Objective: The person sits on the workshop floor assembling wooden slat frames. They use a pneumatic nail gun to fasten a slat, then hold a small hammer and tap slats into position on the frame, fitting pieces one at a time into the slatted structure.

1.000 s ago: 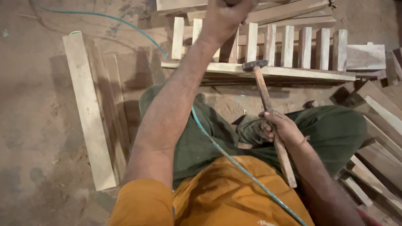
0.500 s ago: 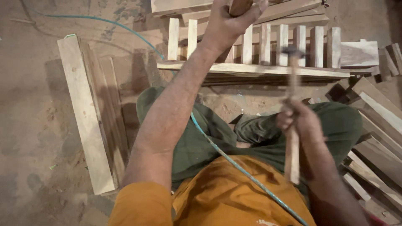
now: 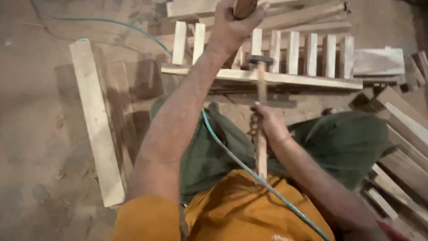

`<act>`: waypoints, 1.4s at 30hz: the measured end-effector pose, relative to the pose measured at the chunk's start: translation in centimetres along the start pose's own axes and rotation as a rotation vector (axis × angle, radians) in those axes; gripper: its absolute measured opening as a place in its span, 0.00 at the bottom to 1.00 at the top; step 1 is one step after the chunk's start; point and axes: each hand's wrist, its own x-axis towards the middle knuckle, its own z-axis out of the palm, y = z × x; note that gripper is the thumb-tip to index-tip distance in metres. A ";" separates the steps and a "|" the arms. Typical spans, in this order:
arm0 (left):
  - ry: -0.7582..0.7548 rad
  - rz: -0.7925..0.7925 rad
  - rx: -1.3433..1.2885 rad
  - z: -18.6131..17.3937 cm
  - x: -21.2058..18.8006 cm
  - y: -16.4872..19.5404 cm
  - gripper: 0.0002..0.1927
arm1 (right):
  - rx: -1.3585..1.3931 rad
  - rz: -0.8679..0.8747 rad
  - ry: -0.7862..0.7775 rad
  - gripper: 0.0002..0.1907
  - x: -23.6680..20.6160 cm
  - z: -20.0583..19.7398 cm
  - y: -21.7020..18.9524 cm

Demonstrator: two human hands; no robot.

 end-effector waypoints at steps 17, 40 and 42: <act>-0.061 0.108 0.025 3.3 2.0 0.4 0.17 | -0.134 -0.097 0.060 0.16 -5.0 -13.6 -2.4; -0.156 0.052 -0.121 6.0 -0.6 0.3 0.15 | -0.095 -0.206 -0.029 0.15 -9.3 -10.3 -5.7; -0.169 0.056 -0.224 5.7 -0.7 0.1 0.20 | -0.024 -0.237 0.014 0.14 -9.9 -10.6 -6.2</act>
